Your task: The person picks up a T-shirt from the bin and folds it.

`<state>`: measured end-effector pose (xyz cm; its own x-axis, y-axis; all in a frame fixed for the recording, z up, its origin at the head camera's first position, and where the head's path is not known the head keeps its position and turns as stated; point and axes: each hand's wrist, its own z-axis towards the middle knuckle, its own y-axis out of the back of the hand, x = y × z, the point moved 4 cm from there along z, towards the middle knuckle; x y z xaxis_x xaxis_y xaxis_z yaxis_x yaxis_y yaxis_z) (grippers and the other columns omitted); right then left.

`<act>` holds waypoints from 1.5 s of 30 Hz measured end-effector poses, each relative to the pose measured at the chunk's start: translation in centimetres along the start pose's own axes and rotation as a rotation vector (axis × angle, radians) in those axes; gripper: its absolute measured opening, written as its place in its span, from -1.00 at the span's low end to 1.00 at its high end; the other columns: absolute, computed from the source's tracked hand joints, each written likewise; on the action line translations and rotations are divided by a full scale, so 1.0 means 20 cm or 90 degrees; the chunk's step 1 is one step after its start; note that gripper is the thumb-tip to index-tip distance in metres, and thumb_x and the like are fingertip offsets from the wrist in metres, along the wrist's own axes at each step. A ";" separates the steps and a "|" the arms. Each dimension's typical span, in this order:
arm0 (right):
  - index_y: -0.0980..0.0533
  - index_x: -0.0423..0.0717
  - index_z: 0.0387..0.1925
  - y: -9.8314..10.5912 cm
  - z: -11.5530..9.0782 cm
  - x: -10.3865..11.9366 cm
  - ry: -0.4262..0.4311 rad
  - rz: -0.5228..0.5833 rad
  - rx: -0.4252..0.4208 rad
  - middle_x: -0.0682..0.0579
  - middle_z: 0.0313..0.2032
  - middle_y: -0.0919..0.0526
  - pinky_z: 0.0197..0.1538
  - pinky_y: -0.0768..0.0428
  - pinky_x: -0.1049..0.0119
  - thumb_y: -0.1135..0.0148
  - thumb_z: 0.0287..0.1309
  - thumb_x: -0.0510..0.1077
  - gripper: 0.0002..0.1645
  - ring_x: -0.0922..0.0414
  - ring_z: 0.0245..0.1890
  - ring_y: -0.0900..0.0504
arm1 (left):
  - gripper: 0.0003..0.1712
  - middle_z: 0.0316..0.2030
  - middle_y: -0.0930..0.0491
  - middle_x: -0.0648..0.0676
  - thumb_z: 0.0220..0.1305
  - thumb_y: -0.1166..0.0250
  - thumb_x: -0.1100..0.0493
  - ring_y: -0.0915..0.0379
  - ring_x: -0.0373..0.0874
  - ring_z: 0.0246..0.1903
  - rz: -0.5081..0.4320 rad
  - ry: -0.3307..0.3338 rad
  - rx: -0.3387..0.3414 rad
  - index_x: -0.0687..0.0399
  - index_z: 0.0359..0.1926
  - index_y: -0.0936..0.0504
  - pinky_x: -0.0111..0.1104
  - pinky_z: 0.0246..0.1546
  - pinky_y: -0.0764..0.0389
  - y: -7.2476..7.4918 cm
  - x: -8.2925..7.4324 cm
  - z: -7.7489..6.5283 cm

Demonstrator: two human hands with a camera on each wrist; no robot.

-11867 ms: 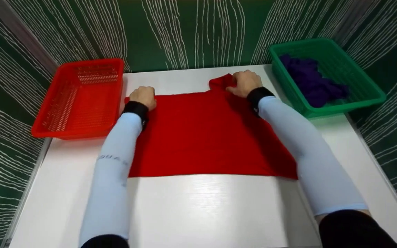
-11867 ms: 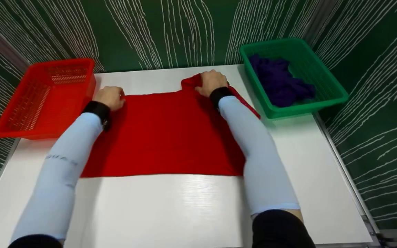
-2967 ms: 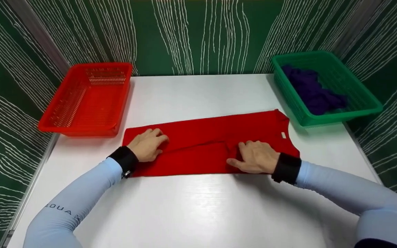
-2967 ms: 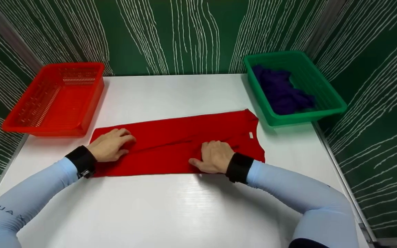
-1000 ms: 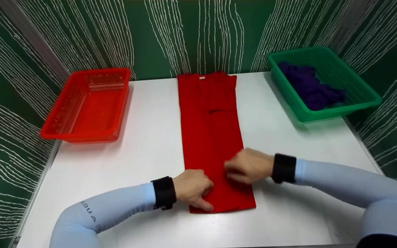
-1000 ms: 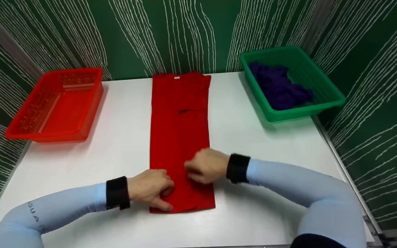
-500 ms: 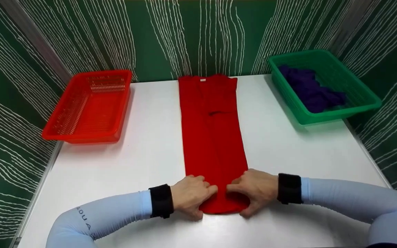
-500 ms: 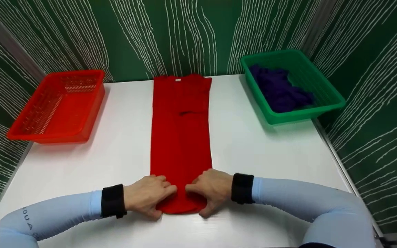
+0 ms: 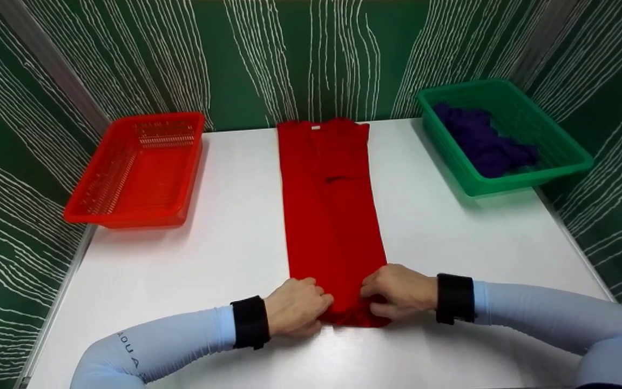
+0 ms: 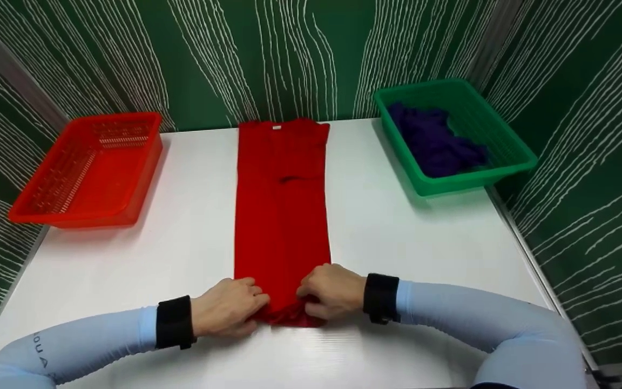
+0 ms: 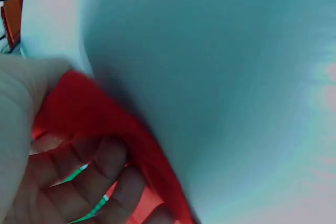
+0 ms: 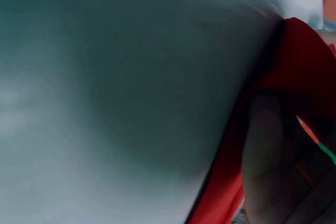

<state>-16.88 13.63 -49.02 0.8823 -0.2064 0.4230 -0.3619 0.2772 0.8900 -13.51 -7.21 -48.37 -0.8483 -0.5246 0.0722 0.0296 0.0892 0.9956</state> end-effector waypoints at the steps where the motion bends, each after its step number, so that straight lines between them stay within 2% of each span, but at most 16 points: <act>1: -0.46 0.09 -0.48 0.00 0.00 0.00 -0.014 0.015 -0.004 0.27 -0.55 -0.40 -0.43 -0.31 0.60 -0.27 0.02 -0.28 -0.79 0.39 -0.55 -0.29 | -0.81 -0.51 -0.60 -0.09 0.11 -0.38 -0.01 -0.43 -0.17 -0.48 -0.024 0.010 -0.006 -0.07 -0.34 -0.59 -0.38 -0.60 -0.43 0.00 0.02 0.01; 3: -0.49 0.10 -0.38 0.00 0.00 0.00 -0.057 0.022 0.001 0.30 -0.52 -0.43 -0.42 -0.36 0.56 -0.35 0.12 -0.11 -0.85 0.39 -0.54 -0.33 | -0.87 -0.60 -0.50 -0.12 0.14 -0.32 0.06 -0.39 -0.21 -0.54 -0.092 0.038 -0.018 -0.06 -0.40 -0.54 -0.39 -0.60 -0.38 0.00 0.06 0.02; 6: -0.43 0.11 -0.13 -0.03 -0.01 0.02 -0.127 -0.012 0.031 0.34 -0.49 -0.41 -0.49 -0.38 0.49 -0.43 0.09 0.24 -0.51 0.37 -0.58 -0.33 | -0.85 -0.69 -0.29 -0.16 0.19 -0.23 0.15 -0.25 -0.27 -0.63 -0.207 0.089 -0.041 -0.05 -0.47 -0.43 -0.44 -0.61 -0.25 0.00 0.12 0.03; 8: -0.37 0.10 -0.01 -0.04 -0.01 0.04 -0.148 -0.053 0.040 0.33 -0.47 -0.40 -0.50 -0.40 0.46 -0.44 0.06 0.30 -0.36 0.35 -0.60 -0.33 | -0.82 -0.70 -0.19 -0.16 0.23 -0.16 0.19 -0.16 -0.29 -0.67 -0.261 0.111 -0.060 -0.04 -0.50 -0.38 -0.47 -0.63 -0.17 0.00 0.15 0.03; 9: -0.35 0.09 -0.01 -0.05 -0.01 0.05 -0.152 -0.068 0.038 0.32 -0.48 -0.38 -0.51 -0.39 0.46 -0.43 0.09 0.25 -0.39 0.34 -0.61 -0.31 | -0.81 -0.71 -0.16 -0.16 0.26 -0.14 0.18 -0.13 -0.30 -0.68 -0.275 0.116 -0.069 -0.04 -0.50 -0.37 -0.49 -0.64 -0.14 0.00 0.15 0.03; 11: -0.37 0.06 -0.07 -0.05 -0.01 0.05 -0.145 -0.075 0.013 0.29 -0.49 -0.38 -0.51 -0.38 0.47 -0.37 0.16 0.05 -0.58 0.33 -0.62 -0.30 | -0.76 -0.72 -0.13 -0.17 0.33 -0.12 0.12 -0.11 -0.31 -0.70 -0.282 0.118 -0.081 -0.04 -0.51 -0.36 -0.50 -0.65 -0.12 0.00 0.15 0.03; 13: -0.41 0.05 -0.17 -0.04 -0.01 0.05 -0.130 -0.070 -0.022 0.28 -0.52 -0.43 -0.49 -0.40 0.49 -0.29 0.21 -0.11 -0.77 0.35 -0.60 -0.32 | -0.66 -0.72 -0.15 -0.16 0.38 -0.19 -0.08 -0.13 -0.31 -0.70 -0.269 0.118 -0.071 -0.06 -0.47 -0.37 -0.49 -0.66 -0.14 0.00 0.14 0.03; 17: -0.45 0.07 -0.26 -0.01 -0.02 0.02 -0.101 -0.040 -0.066 0.30 -0.48 -0.59 -0.42 -0.48 0.52 -0.20 0.37 -0.13 -0.92 0.41 -0.56 -0.42 | -0.52 -0.59 -0.41 -0.16 0.19 -0.45 -0.27 -0.36 -0.29 -0.58 -0.206 0.098 -0.032 -0.07 -0.27 -0.44 -0.48 -0.55 -0.38 0.00 0.13 0.04; 20: -0.50 0.07 -0.24 0.00 -0.01 0.02 -0.086 -0.029 -0.092 0.30 -0.40 -0.68 -0.35 -0.56 0.50 -0.18 0.44 -0.09 -0.93 0.43 -0.49 -0.52 | -0.66 -0.43 -0.61 -0.14 0.21 -0.51 -0.05 -0.50 -0.27 -0.44 -0.191 0.069 -0.036 -0.07 -0.20 -0.53 -0.44 -0.39 -0.52 0.01 0.16 0.03; 22: -0.53 0.06 -0.22 0.02 -0.01 0.02 -0.072 -0.025 -0.105 0.28 -0.37 -0.69 -0.30 -0.59 0.48 -0.21 0.43 -0.09 -0.95 0.41 -0.45 -0.56 | -0.82 -0.41 -0.65 -0.15 0.28 -0.47 0.07 -0.51 -0.30 -0.44 -0.217 0.049 -0.059 -0.07 -0.25 -0.60 -0.47 -0.36 -0.52 0.03 0.18 0.01; 25: -0.56 0.04 -0.23 0.06 0.00 0.03 -0.043 -0.014 -0.099 0.25 -0.38 -0.64 -0.27 -0.57 0.51 -0.31 0.36 -0.12 -0.94 0.37 -0.44 -0.55 | -0.87 -0.49 -0.61 -0.19 0.35 -0.41 0.09 -0.41 -0.37 -0.53 -0.274 0.025 -0.095 -0.07 -0.34 -0.64 -0.56 -0.42 -0.43 0.05 0.21 -0.02; 28: -0.57 0.05 -0.26 0.10 0.02 0.04 -0.019 0.003 -0.059 0.24 -0.40 -0.58 -0.27 -0.52 0.56 -0.38 0.30 -0.14 -0.90 0.38 -0.43 -0.50 | -0.83 -0.56 -0.52 -0.21 0.38 -0.39 0.09 -0.30 -0.41 -0.59 -0.314 0.006 -0.110 -0.05 -0.38 -0.64 -0.62 -0.47 -0.35 0.07 0.23 -0.04; 32: -0.61 0.05 -0.23 0.17 0.05 0.01 -0.021 0.036 -0.039 0.25 -0.35 -0.61 -0.23 -0.56 0.52 -0.35 0.33 -0.15 -0.96 0.39 -0.37 -0.55 | -0.84 -0.56 -0.48 -0.18 0.39 -0.38 0.12 -0.31 -0.39 -0.58 -0.350 0.014 -0.117 -0.03 -0.37 -0.64 -0.59 -0.47 -0.37 0.08 0.28 -0.04; 37: -0.66 0.00 -0.09 0.30 0.09 -0.14 -0.082 0.038 -0.099 0.21 -0.25 -0.71 -0.15 -0.67 0.29 -0.31 0.37 -0.17 -0.88 0.31 -0.28 -0.66 | -0.92 -0.35 -0.70 -0.12 0.40 -0.35 0.16 -0.50 -0.36 -0.47 -0.410 0.110 -0.200 0.01 -0.15 -0.73 -0.46 -0.35 -0.57 0.13 0.42 0.00; 42: -0.61 -0.12 0.05 0.49 0.17 -0.35 -0.152 -0.006 -0.193 0.06 -0.18 -0.75 -0.11 -0.67 0.14 -0.31 0.37 -0.16 -0.74 0.17 -0.30 -0.68 | -0.83 -0.23 -0.75 0.01 0.42 -0.31 0.19 -0.54 -0.22 -0.43 -0.444 0.213 -0.316 0.13 -0.04 -0.71 -0.30 -0.24 -0.64 0.18 0.64 0.09; 45: -0.59 -0.14 0.10 0.58 0.23 -0.51 -0.200 -0.020 -0.247 -0.02 -0.11 -0.76 -0.03 -0.65 0.09 -0.33 0.36 -0.15 -0.67 0.08 -0.23 -0.70 | -0.79 -0.16 -0.73 0.12 0.45 -0.27 0.20 -0.61 -0.10 -0.27 -0.443 0.267 -0.357 0.23 -0.01 -0.67 -0.21 -0.09 -0.63 0.20 0.80 0.17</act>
<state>-31.46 14.54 -42.17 0.7357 -0.4769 0.4810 -0.1457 0.5821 0.8000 -28.74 -12.28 -43.48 -0.5186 -0.5752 -0.6326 -0.0665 -0.7106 0.7005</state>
